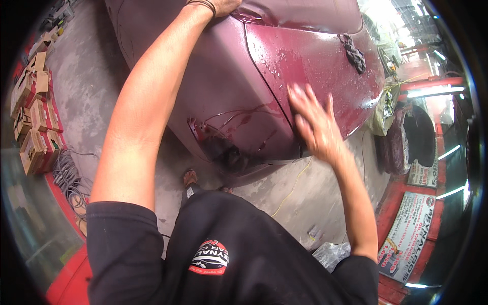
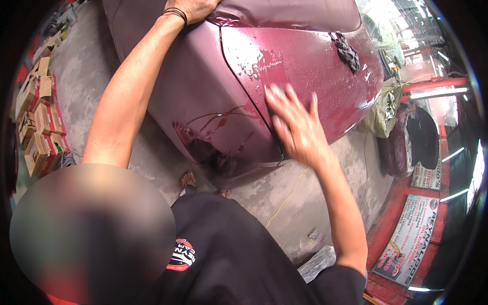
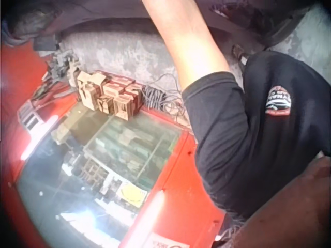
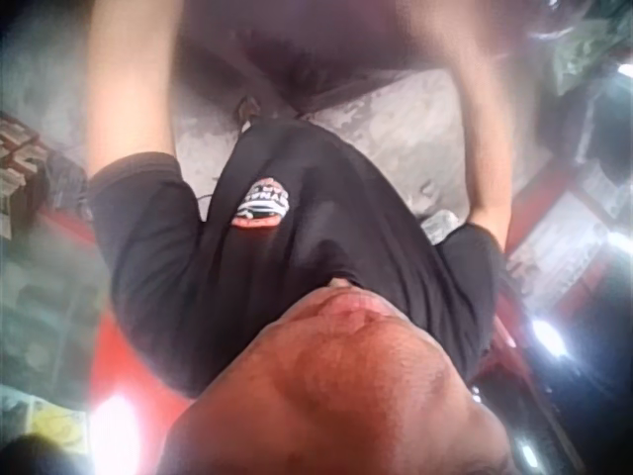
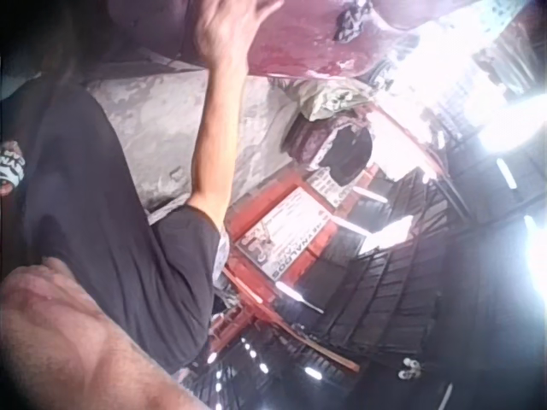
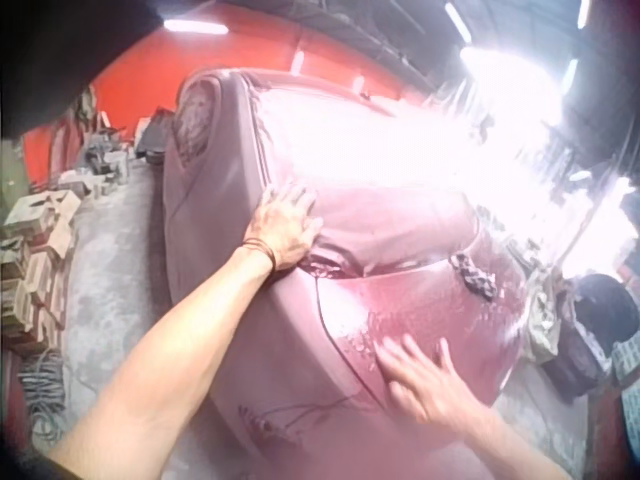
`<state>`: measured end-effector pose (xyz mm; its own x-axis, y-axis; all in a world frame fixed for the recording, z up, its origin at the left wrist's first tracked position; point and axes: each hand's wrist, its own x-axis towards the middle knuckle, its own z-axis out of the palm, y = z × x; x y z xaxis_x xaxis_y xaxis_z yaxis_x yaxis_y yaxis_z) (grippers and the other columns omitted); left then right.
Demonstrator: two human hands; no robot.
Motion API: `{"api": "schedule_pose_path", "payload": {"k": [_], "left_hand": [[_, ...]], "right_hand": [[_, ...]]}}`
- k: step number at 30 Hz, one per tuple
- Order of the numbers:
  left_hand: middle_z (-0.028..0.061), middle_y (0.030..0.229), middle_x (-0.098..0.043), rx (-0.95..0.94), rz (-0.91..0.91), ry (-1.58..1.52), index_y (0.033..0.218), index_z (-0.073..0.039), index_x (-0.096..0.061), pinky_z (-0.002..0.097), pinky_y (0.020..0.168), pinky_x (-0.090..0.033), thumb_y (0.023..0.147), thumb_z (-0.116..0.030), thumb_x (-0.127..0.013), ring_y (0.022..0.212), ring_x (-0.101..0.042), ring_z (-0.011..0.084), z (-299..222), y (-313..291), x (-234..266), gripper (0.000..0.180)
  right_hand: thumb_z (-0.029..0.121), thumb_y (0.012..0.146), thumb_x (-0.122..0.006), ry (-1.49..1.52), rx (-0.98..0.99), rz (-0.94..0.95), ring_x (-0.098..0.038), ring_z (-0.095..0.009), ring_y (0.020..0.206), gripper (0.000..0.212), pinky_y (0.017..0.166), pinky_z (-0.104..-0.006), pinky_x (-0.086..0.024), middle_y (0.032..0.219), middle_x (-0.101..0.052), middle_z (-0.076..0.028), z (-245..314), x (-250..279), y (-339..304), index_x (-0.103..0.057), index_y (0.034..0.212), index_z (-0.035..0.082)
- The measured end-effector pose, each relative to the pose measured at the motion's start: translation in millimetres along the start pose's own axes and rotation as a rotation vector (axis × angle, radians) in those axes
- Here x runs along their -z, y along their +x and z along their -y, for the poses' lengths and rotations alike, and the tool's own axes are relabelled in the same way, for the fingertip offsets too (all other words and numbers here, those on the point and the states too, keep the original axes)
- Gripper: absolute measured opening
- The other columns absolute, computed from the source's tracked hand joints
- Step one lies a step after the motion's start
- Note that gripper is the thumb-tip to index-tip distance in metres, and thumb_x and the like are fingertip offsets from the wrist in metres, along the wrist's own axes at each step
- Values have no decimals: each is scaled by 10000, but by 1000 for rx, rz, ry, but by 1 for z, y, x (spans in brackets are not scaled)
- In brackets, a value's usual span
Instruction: The person is polishing a maroon car bumper. They use a yellow sponge to apply a liquid from a bucket to the bumper's surface, then switch to a sanding block to rub the surface. Finally, they use a grey cloth to wipe the bumper clean.
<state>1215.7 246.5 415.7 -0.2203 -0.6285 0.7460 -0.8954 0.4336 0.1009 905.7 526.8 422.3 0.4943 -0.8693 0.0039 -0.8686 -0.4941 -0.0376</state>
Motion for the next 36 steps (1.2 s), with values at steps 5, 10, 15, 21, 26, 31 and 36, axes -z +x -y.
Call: {"api": "schedule_pose_path", "payload": {"k": [5,10,15,21,26,31,36], "left_hand": [[207,1508,-571,50,1,-29,1411,-15,-598,520,1253,-277,1006,-452,-593,1477,-449,361,-22,-8,1,596],[209,1523,-559,78,-21,-44,1434,-6,-583,518,1268,-254,1006,-473,-588,1481,-446,354,-20,-5,14,633],[179,1560,-545,14,22,-34,1464,-19,-568,521,1282,-241,1037,-435,-552,1520,-411,335,-15,3,3,596],[189,1541,-559,69,0,-44,1438,-4,-584,526,1268,-257,1039,-461,-538,1515,-414,360,-13,-7,0,608],[205,1543,-549,72,6,-6,1432,7,-588,528,1259,-264,1021,-494,-551,1498,-431,355,-21,-4,12,649],[204,1575,-516,70,78,-92,1470,-13,-560,520,1286,-236,1014,-443,-581,1516,-405,357,-33,7,13,627],[99,1645,-471,86,6,141,1507,-141,-567,516,1297,-240,1072,-534,-494,1564,-375,273,-9,-1,-15,591]], "right_hand": [[245,1060,-531,5,-110,168,-258,-332,1624,575,1288,-653,30,1688,-430,-75,10,-5,-113,-457,1625,165],[270,1103,-474,-5,42,44,-282,-345,1610,557,1272,-695,-75,1699,-404,-86,28,9,32,-411,1647,168],[271,1107,-467,-36,37,-9,-282,-340,1611,565,1263,-707,-102,1699,-405,-75,25,5,55,-388,1659,180],[295,1099,-489,52,-129,147,-213,-315,1640,567,1280,-673,26,1708,-393,-76,27,-6,-80,-413,1648,173],[332,1117,-461,-7,-11,23,-253,-332,1621,565,1245,-749,-75,1693,-407,-104,37,3,27,-383,1655,179],[365,1122,-463,-67,26,-129,-332,-327,1586,547,1198,-785,-208,1679,-420,-113,24,-7,102,-407,1629,168],[332,1111,-482,6,-17,14,-232,-339,1631,592,1236,-756,-50,1721,-362,-77,33,-5,36,-359,1669,181]]}}
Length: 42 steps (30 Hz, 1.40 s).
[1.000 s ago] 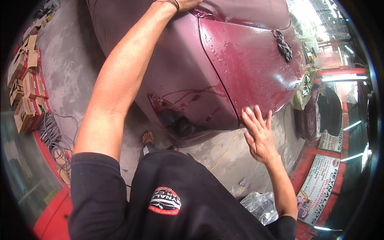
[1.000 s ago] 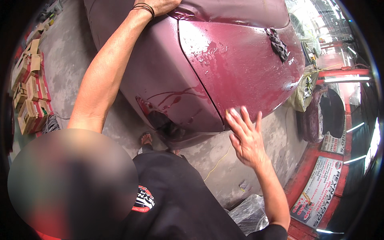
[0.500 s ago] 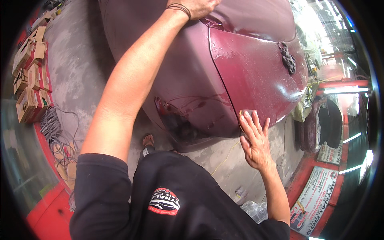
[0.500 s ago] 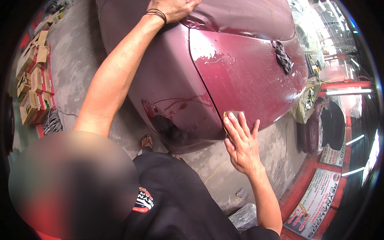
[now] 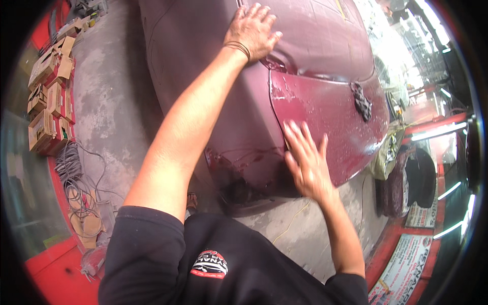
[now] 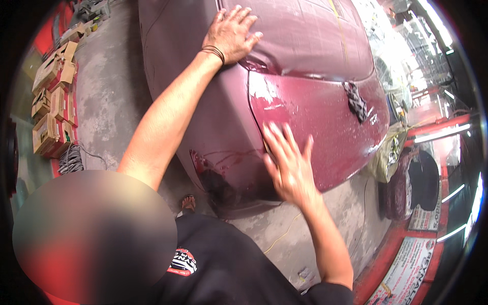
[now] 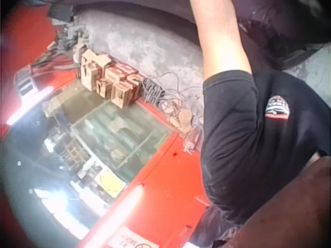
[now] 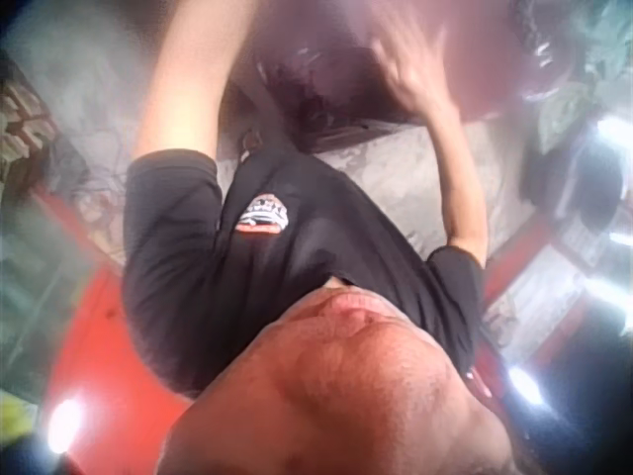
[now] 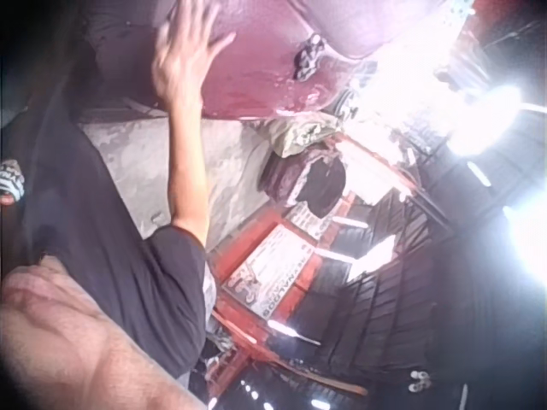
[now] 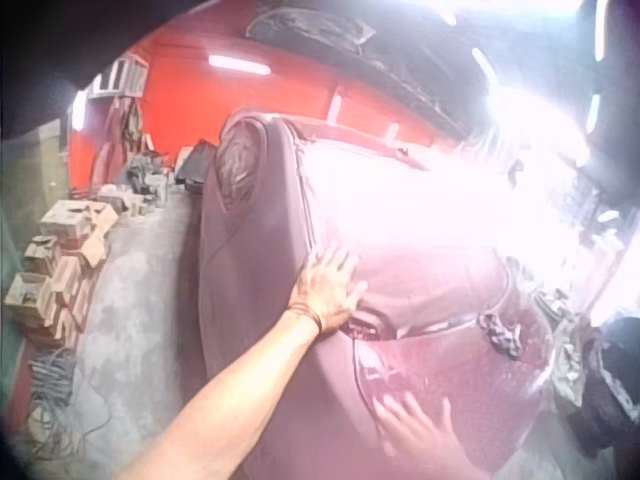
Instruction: The person is polishing a maroon car bumper. They use a yellow sponge to apply a liquid from a bucket to the bumper's surface, then switch to a sanding block to rub the surface. Finally, they use a grey cloth to wipe the bumper clean.
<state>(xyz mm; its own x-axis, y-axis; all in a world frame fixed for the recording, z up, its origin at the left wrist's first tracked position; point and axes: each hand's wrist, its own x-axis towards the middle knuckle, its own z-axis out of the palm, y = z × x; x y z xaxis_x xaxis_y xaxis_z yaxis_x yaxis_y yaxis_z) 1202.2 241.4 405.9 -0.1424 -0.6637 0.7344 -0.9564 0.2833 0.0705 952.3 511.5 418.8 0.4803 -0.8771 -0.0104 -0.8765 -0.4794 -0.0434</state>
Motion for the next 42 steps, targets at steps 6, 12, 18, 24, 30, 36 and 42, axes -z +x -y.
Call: {"api": "schedule_pose_path", "payload": {"k": [6,12,18,24,30,36,42], "left_hand": [[94,1643,-474,31,53,-41,1516,-141,-551,509,1310,-218,1055,-533,-519,1577,-352,265,-19,-6,7,606],[82,1650,-469,18,33,-47,1515,-158,-549,508,1317,-208,1052,-506,-531,1577,-351,272,-2,-7,5,579],[82,1645,-474,32,24,-70,1497,-157,-575,507,1317,-214,1067,-482,-520,1576,-354,265,-8,-5,6,542],[83,1635,-488,47,37,-101,1484,-158,-589,508,1311,-228,1060,-480,-537,1575,-357,263,-7,-2,7,536],[93,1642,-484,5,7,-24,1479,-155,-593,500,1307,-234,1054,-482,-548,1565,-380,273,9,-9,8,538],[90,1626,-499,-27,-8,-149,1463,-144,-606,506,1302,-238,1059,-452,-553,1557,-389,281,-21,-1,5,510],[89,1624,-503,-46,-25,-43,1467,-153,-602,526,1286,-251,1064,-472,-546,1551,-399,285,8,-2,-3,517]], "right_hand": [[374,1113,-469,-22,-58,-30,-211,-337,1636,604,1228,-765,-45,1731,-338,-86,0,-10,-2,-368,1660,140],[394,1142,-374,49,14,-143,-226,-297,1631,572,1253,-740,-57,1738,-326,-70,-13,-11,114,-334,1673,185],[480,1154,-291,109,-541,-167,-222,-241,1637,561,1249,-721,-59,1763,-280,-7,-239,-2,85,-321,1683,296],[536,1130,-327,81,-591,-236,-238,-332,1620,607,1215,-786,-101,1742,-300,-99,-212,-24,121,-358,1652,228],[460,1141,-359,15,1,-64,-158,-329,1646,628,1283,-680,-48,1769,-237,-103,-37,-12,95,-251,1702,201],[588,1133,-232,114,-623,-123,-124,-264,1658,673,1271,-689,-12,1799,-156,-8,-293,-3,29,-176,1724,273],[583,1135,-250,147,-610,-201,-127,-330,1652,679,1249,-745,-22,1789,-181,-60,-223,-19,65,-245,1703,212]]}}
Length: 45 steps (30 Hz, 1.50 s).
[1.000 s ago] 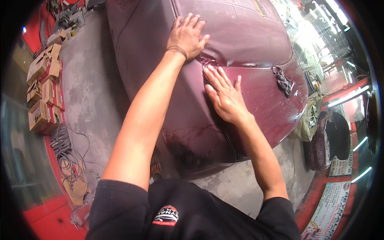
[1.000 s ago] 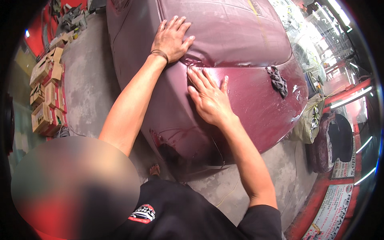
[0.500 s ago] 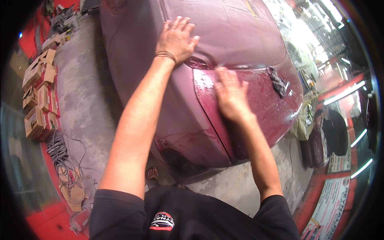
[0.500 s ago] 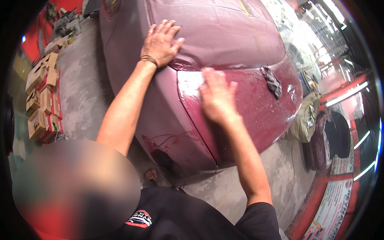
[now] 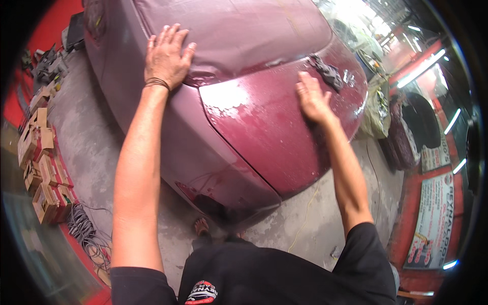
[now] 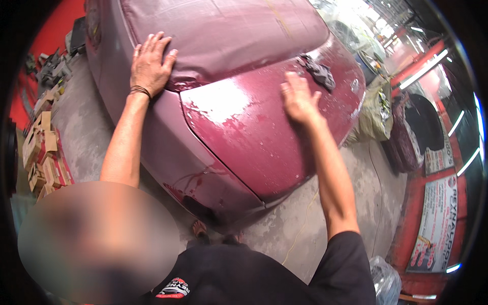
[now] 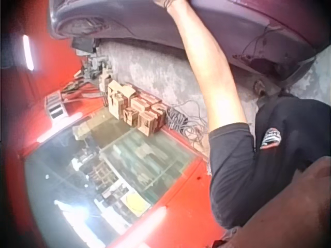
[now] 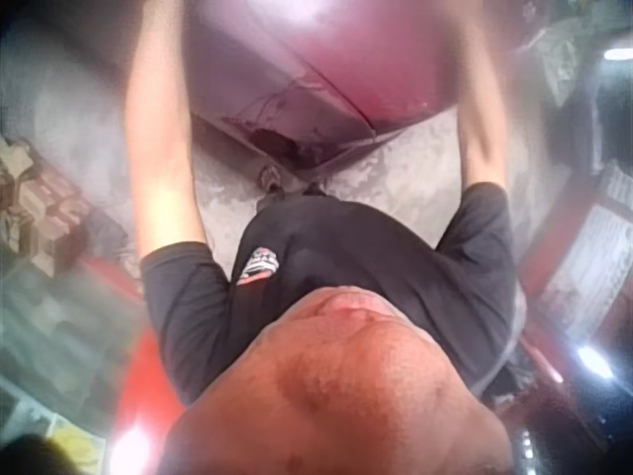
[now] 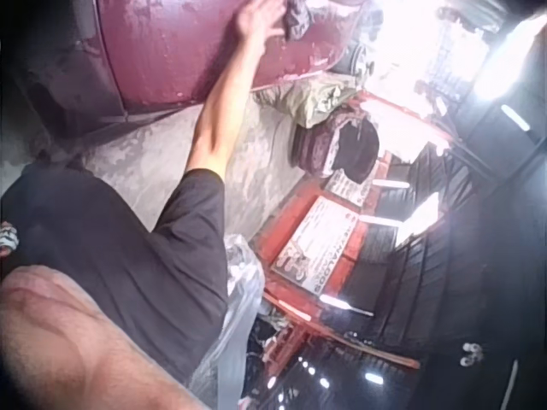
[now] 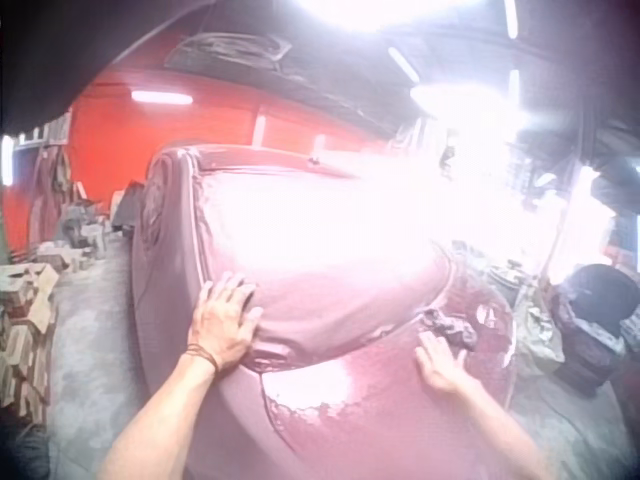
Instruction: The person is polishing a maroon car bumper. They use a yellow sponge to apply a liquid from a bucket to the bumper's surface, then switch to a sanding block to rub the surface. Finally, they use a grey cloth to wipe the bumper clean.
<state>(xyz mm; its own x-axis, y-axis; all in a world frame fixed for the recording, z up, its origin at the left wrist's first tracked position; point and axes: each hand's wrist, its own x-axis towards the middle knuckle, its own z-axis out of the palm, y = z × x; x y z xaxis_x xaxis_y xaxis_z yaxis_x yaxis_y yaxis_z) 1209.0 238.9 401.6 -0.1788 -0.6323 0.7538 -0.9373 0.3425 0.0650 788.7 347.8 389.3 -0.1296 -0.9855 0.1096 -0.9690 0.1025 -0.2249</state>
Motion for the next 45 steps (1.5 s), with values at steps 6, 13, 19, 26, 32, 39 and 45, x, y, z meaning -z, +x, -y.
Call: {"api": "schedule_pose_path", "payload": {"k": [6,13,19,26,32,39,45], "left_hand": [[71,1638,-494,-60,7,65,1500,-177,-574,520,1286,-244,1070,-486,-547,1550,-404,284,8,-1,-7,530],[62,1626,-510,-106,-9,-51,1493,-185,-592,507,1284,-254,1061,-478,-573,1549,-404,271,3,7,-6,522],[57,1620,-518,-100,-4,-9,1494,-191,-595,509,1281,-258,1063,-479,-575,1545,-410,270,26,1,-8,519],[87,1632,-490,70,46,7,1505,-169,-577,628,1254,-239,1070,-538,-534,1534,-422,281,46,8,-7,573],[214,1328,-675,-405,249,-765,1342,-36,-648,474,1110,-476,1003,-203,-702,1263,-636,391,-224,-7,1,382],[190,1698,-360,-417,673,-383,1617,-139,-418,600,1281,-223,1085,-573,-460,1593,-294,370,-375,-3,-51,687],[149,1737,-305,-364,664,-237,1634,-172,-396,611,1294,-143,1098,-575,-390,1630,-205,351,-420,3,-85,671]], "right_hand": [[470,1139,-353,-195,423,176,-155,-347,1645,638,1265,-724,-45,1776,-218,-90,73,17,-175,-256,1702,183],[587,1128,-261,-122,-220,35,-128,-303,1654,684,1247,-757,-31,1791,-182,-20,-193,50,-41,-238,1709,228],[549,1136,-285,-169,-139,20,-163,-316,1646,669,1232,-783,-49,1788,-192,-41,-83,25,-98,-254,1701,192],[438,1141,-375,-175,312,140,-166,-322,1644,600,1269,-732,-45,1761,-262,-64,-11,36,-250,-295,1687,205],[561,1121,-308,62,-255,-99,-155,-314,1645,640,1245,-771,-100,1771,-252,-7,-214,41,-109,-337,1677,245],[410,1126,-438,354,114,-347,-228,-339,1623,548,1262,-718,-164,1676,-414,-82,-69,-17,-227,-446,1615,163],[439,1121,-457,440,75,-444,-175,-330,1643,582,1281,-685,-95,1742,-322,-58,-159,-19,-166,-382,1657,226]]}}
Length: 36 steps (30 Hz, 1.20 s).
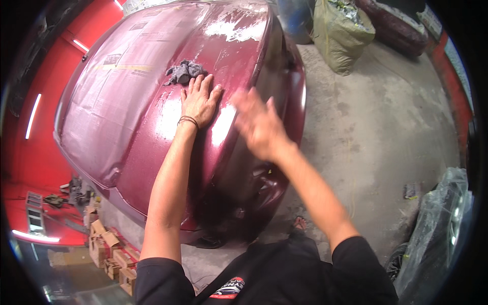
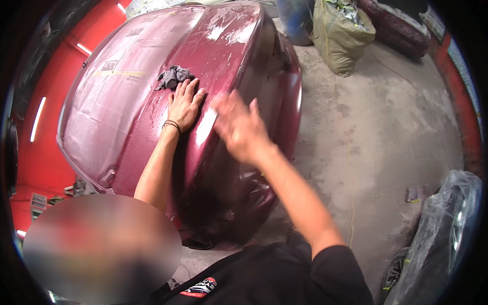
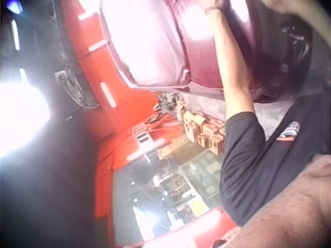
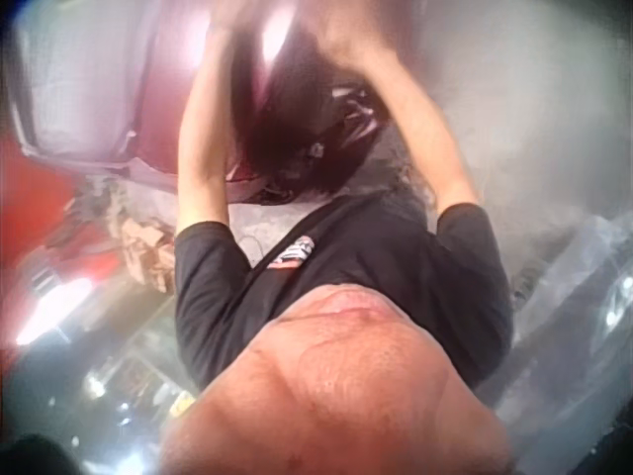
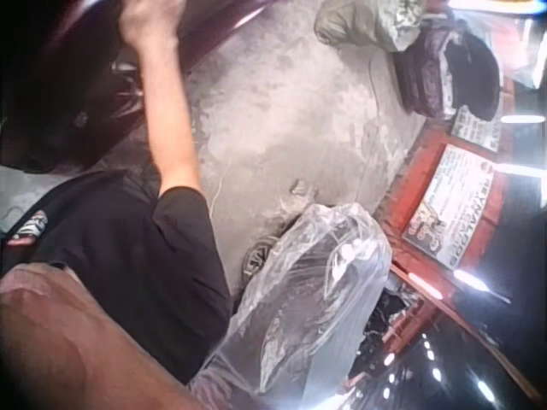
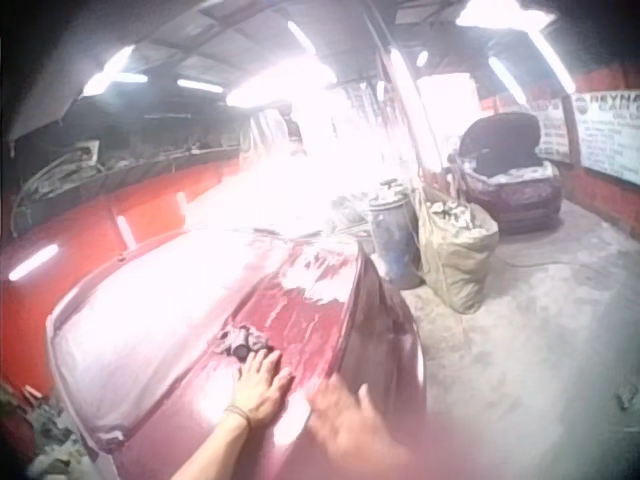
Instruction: The person is polishing a maroon car bumper. They use a yellow sponge to apply a liquid from a bucket to the bumper's surface, then switch to a sanding block to rub the surface. Finally, they use a grey cloth to wipe the bumper clean.
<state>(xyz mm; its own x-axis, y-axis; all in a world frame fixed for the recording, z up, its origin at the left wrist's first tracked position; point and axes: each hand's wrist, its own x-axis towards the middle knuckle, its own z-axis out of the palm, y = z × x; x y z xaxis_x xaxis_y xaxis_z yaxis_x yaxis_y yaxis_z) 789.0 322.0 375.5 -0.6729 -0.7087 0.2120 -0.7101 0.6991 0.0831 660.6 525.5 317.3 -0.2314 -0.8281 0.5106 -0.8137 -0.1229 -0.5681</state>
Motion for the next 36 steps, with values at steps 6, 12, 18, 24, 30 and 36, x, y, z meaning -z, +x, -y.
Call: {"api": "schedule_pose_path", "payload": {"k": [6,12,18,24,30,36], "left_hand": [[165,1737,-303,-92,40,-72,1636,-183,-401,549,1320,-98,1094,-569,-403,1638,-190,331,-27,24,-5,666],[187,1719,-324,-66,29,-52,1633,-161,-407,550,1309,-107,1100,-533,-420,1627,-213,355,1,-5,14,650],[209,1722,-308,-78,55,-64,1635,-140,-410,507,1311,-109,1115,-484,-401,1632,-202,353,-13,0,13,624],[197,1717,-323,-108,64,-108,1636,-151,-405,536,1315,-86,1114,-475,-414,1635,-191,359,-28,10,17,614],[204,1715,-325,-71,54,-83,1638,-138,-400,524,1316,-84,1117,-464,-407,1633,-197,361,-9,-1,16,614],[214,1714,-321,-79,59,-100,1636,-137,-402,527,1316,-83,1118,-461,-392,1633,-197,361,-14,-6,21,610]], "right_hand": [[605,1121,-310,511,-344,-387,-182,-371,1633,710,1263,-707,-135,1787,-182,-71,-154,-10,115,-260,1700,197],[503,1105,-441,447,-123,-274,-128,-456,1633,791,1228,-765,-13,1785,-152,-156,56,-91,-90,-77,1732,186],[598,1111,-354,323,-265,-307,-99,-389,1648,781,1264,-721,-29,1794,-118,-120,-89,-54,25,-146,1721,158],[633,1113,-248,257,-491,-366,-173,-375,1634,824,1273,-703,-56,1764,-220,-165,-184,-29,118,-205,1694,51],[497,1080,-500,524,-147,-286,-164,-471,1619,788,1203,-805,-25,1777,-178,-160,33,-101,-99,-159,1722,192],[543,1086,-466,377,-147,-309,-82,-473,1631,810,1216,-789,-51,1788,-96,-173,-70,-68,-7,-131,1721,168]]}}
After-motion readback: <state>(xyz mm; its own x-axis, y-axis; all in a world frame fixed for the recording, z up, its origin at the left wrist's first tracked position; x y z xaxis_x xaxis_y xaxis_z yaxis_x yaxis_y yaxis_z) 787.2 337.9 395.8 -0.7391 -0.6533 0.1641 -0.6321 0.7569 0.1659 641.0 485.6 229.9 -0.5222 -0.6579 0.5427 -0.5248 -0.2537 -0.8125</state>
